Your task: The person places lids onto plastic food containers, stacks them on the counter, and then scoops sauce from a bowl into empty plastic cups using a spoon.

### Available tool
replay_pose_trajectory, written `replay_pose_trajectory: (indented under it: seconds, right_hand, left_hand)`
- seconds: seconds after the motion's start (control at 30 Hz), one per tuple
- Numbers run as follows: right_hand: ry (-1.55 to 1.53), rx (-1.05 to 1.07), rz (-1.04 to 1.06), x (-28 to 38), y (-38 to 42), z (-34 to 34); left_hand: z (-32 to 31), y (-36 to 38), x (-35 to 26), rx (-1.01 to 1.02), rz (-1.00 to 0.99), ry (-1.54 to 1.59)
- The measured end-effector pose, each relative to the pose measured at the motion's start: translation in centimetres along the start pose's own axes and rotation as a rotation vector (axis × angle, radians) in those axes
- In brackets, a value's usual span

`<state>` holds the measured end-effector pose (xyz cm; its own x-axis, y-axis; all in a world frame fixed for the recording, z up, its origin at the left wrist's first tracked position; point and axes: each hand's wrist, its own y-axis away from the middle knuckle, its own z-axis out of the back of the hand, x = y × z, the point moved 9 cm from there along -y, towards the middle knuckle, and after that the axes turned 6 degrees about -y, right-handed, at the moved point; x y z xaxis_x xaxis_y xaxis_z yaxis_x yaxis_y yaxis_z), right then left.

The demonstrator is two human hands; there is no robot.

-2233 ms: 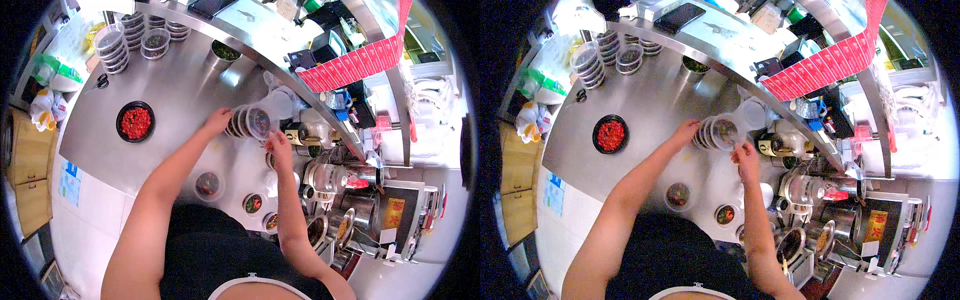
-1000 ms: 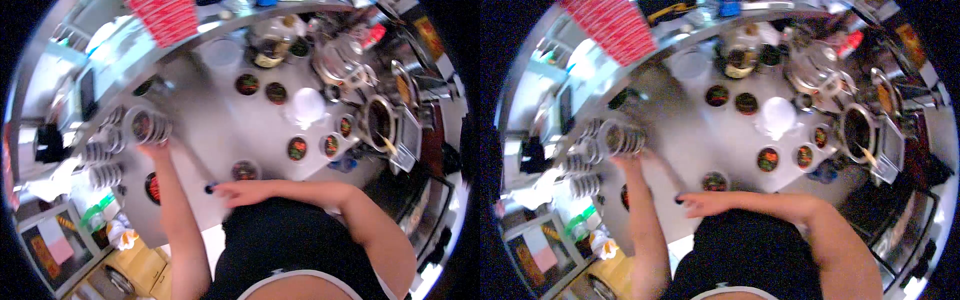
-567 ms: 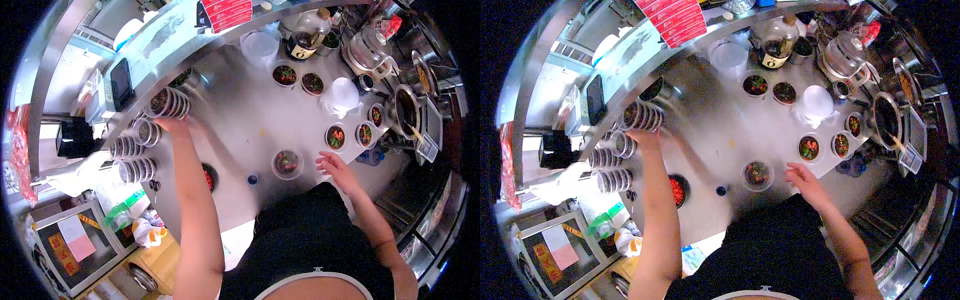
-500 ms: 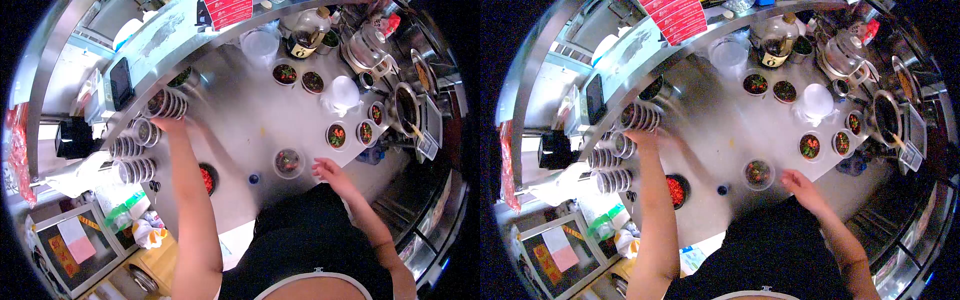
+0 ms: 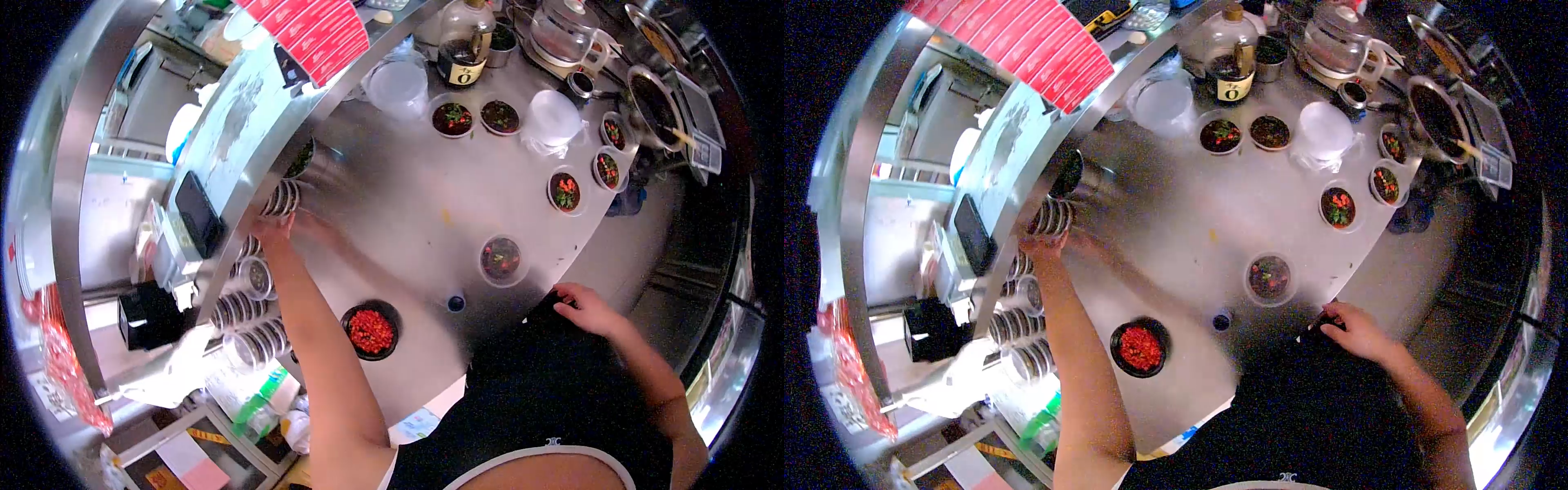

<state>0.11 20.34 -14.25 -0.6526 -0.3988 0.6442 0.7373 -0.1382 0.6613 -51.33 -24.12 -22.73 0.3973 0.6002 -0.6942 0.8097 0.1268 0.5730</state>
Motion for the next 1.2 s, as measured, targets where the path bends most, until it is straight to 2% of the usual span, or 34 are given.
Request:
replay_pose_trajectory:
  seconds: [0.1, 0.2, 0.3, 0.5, 0.73, 0.8, 0.83, 0.93, 1.03, 1.13, 1.2]
  right_hand:
    - [0.074, 0.015, -0.007, -0.1, -0.4, -0.7]
    - [0.283, 0.007, 0.124, 0.4, -1.1, -2.0]
    - [0.284, 0.037, 0.13, 1.1, -1.4, -2.5]
    - [0.308, 0.048, 0.11, 0.9, -1.3, -2.4]
    - [0.318, 0.01, 0.087, 0.6, -1.3, -2.2]
    - [0.361, 0.117, 0.019, 1.7, -1.2, -2.4]
    - [0.385, 0.168, -0.013, 2.0, -1.3, -2.6]
    - [0.352, 0.133, 0.041, 1.6, -1.0, -2.3]
    - [0.401, 0.006, 0.07, 0.8, -0.2, -0.8]
    - [0.358, -0.009, 0.088, 0.1, -0.1, 0.1]
    - [0.425, 0.062, 0.106, 0.6, -0.9, -0.3]
  left_hand:
    - [1.8, -1.5, 0.2, -0.174, -0.067, -0.163]
    - [2.9, -4.6, 1.2, -0.134, -0.035, -0.173]
    - [2.1, -6.0, 1.7, -0.075, 0.021, -0.134]
    - [1.0, -4.4, 0.8, -0.142, 0.014, -0.114]
    - [-3.3, 0.7, 6.2, -0.184, 0.005, -0.461]
    - [-4.7, -0.6, 7.5, -0.182, 0.022, -0.539]
    - [-5.0, -1.8, 8.1, -0.161, 0.025, -0.529]
    - [-5.6, -4.6, 8.4, -0.092, 0.015, -0.408]
    - [-6.5, -5.3, 8.5, -0.071, -0.036, -0.312]
    - [-6.6, 5.8, 7.3, -0.093, -0.136, -0.255]
    - [-4.6, 12.7, 6.5, 0.209, -0.134, -0.132]
